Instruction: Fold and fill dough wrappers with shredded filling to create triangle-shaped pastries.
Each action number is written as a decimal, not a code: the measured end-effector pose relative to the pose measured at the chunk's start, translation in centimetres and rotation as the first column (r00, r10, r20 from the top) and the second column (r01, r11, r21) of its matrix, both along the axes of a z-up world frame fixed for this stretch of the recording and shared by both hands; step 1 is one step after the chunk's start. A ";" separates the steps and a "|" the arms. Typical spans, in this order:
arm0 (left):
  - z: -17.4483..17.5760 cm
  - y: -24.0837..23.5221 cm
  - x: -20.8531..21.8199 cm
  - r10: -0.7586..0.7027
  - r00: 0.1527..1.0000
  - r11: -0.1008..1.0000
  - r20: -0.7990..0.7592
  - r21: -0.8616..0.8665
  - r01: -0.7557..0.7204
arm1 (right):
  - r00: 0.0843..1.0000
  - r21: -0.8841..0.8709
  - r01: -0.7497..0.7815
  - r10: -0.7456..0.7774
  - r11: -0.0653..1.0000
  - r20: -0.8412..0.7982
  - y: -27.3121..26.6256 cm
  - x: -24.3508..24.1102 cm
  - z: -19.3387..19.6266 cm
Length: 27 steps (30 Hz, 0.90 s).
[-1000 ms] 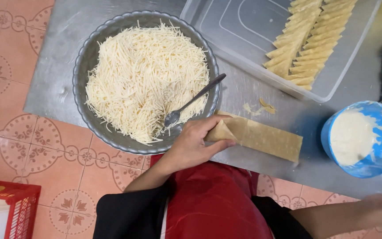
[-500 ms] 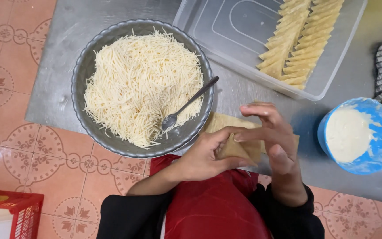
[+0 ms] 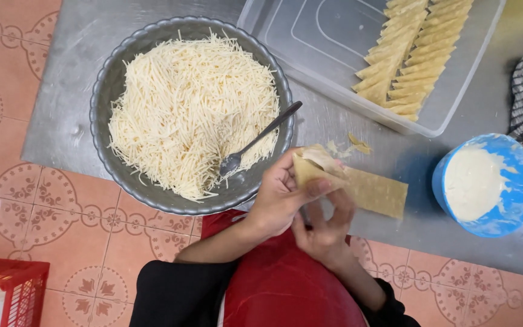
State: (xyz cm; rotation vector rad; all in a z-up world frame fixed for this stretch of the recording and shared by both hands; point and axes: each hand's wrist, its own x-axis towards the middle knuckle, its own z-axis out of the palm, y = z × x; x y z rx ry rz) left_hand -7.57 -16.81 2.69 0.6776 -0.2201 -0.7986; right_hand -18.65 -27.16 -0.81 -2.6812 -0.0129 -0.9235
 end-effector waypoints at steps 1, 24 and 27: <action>0.0 0.1 0.2 0.000 1.000 1.000 0.005 -0.002 0.000 | 1.000 -0.002 0.000 0.000 1.000 0.005 0.0 -0.3 0.2; 4.5 3.2 3.2 -0.071 0.073 0.958 0.995 0.088 -0.272 | 0.967 0.964 -0.198 0.197 0.175 0.163 -4.7 -1.8 2.8; 1.5 2.0 2.3 0.033 0.136 0.961 0.990 0.005 -0.275 | 0.971 0.989 -0.116 0.220 0.089 0.094 -4.0 -2.2 4.2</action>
